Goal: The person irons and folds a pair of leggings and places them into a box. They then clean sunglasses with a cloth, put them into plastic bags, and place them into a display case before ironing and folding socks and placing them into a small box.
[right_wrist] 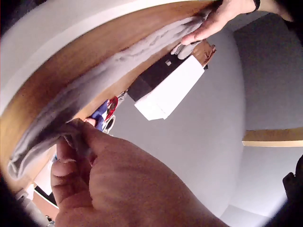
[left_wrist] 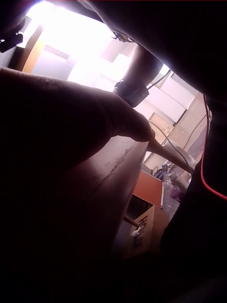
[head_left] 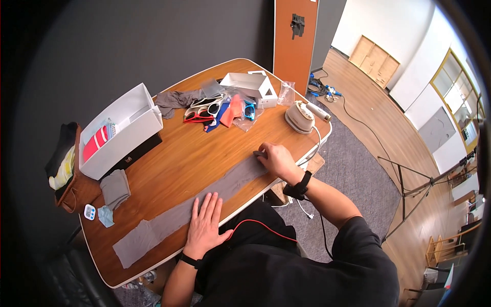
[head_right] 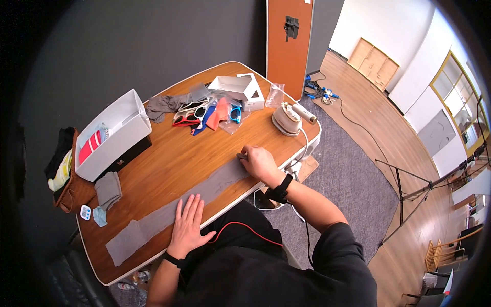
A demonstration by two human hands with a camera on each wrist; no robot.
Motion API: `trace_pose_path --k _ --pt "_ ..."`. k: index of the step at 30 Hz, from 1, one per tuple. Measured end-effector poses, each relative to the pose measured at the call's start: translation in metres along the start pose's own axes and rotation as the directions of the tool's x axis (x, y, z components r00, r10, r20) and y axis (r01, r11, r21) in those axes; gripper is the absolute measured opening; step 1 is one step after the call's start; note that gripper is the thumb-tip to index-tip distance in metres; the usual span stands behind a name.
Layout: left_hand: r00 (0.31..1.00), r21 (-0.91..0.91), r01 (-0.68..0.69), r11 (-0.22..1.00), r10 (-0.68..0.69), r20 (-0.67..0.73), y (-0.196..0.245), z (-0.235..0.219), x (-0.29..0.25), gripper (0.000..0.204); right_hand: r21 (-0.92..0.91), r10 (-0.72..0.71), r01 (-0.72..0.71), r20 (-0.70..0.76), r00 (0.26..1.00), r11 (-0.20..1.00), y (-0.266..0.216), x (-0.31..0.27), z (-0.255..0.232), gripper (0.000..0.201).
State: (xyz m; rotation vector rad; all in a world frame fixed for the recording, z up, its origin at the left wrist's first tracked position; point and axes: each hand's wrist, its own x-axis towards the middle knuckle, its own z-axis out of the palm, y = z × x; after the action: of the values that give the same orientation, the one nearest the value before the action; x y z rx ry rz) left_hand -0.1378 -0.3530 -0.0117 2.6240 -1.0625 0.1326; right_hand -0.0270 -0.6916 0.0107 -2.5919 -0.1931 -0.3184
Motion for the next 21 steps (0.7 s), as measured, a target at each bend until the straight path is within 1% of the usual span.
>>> trace_pose_path --k 1,2,3,6,8,9,11,12,14,15,17,18,20,21 --pt "1.000 0.002 0.000 1.000 0.000 0.003 0.000 0.000 0.000 0.111 -0.019 -0.027 0.027 0.001 1.000 0.999 -0.001 -0.001 0.005 0.023" --pt "1.000 0.001 0.002 1.000 -0.002 0.002 0.000 0.000 0.000 0.111 -0.041 0.042 -0.039 0.073 0.996 0.998 -0.001 -0.003 0.008 0.024" --pt "1.000 0.002 0.003 1.000 -0.003 0.004 0.000 0.000 0.000 0.110 -0.042 0.040 -0.037 0.075 0.996 0.998 -0.001 -0.004 0.009 0.024" --pt "1.000 -0.001 0.007 1.000 -0.007 0.013 0.001 -0.002 0.000 0.110 -0.036 0.003 0.000 0.082 0.997 0.999 -0.003 -0.007 0.009 0.024" --pt "1.000 -0.004 0.007 1.000 -0.007 0.016 0.001 -0.002 0.001 0.110 -0.097 -0.022 0.040 0.186 0.982 0.994 -0.010 -0.009 -0.001 0.023" --pt "1.000 -0.005 0.006 1.000 -0.006 0.014 0.001 -0.002 0.001 0.108 -0.098 -0.023 0.042 0.185 0.983 0.994 -0.010 -0.009 -0.003 0.023" --pt "1.000 -0.007 0.008 1.000 -0.008 0.012 0.000 -0.002 0.001 0.107 0.041 0.027 -0.033 0.141 0.990 0.999 -0.009 -0.009 -0.007 0.022" --pt "1.000 -0.004 0.004 1.000 -0.004 0.010 0.000 -0.002 0.001 0.105 0.041 0.026 -0.032 0.143 0.989 0.999 -0.001 -0.007 -0.006 0.022" --pt "1.000 -0.005 0.004 1.000 -0.003 0.014 0.001 -0.001 0.000 0.103 -0.003 0.101 -0.102 -0.067 0.993 0.995 0.020 -0.002 -0.004 0.024" --pt "1.000 -0.009 0.002 1.000 -0.001 0.016 0.001 -0.001 0.001 0.101 -0.100 0.134 -0.148 -0.136 0.982 0.984 0.022 -0.002 -0.006 0.025" --pt "1.000 -0.013 -0.004 1.000 0.005 0.017 0.001 -0.001 0.001 0.099 -0.185 0.215 -0.231 -0.103 0.971 0.955 0.036 -0.003 -0.009 0.028" --pt "1.000 -0.015 -0.006 1.000 0.006 0.019 0.001 -0.002 0.002 0.099 -0.185 0.216 -0.232 -0.106 0.971 0.955 0.039 -0.002 -0.010 0.028" --pt "1.000 -0.015 -0.007 1.000 0.008 0.018 0.000 -0.001 0.002 0.098 -0.173 0.331 -0.320 0.034 0.943 0.931 0.046 0.004 -0.012 0.033" --pt "1.000 -0.020 -0.005 1.000 0.006 0.018 0.000 -0.001 0.002 0.098 -0.173 0.331 -0.321 0.034 0.943 0.931 0.048 0.006 -0.012 0.033"
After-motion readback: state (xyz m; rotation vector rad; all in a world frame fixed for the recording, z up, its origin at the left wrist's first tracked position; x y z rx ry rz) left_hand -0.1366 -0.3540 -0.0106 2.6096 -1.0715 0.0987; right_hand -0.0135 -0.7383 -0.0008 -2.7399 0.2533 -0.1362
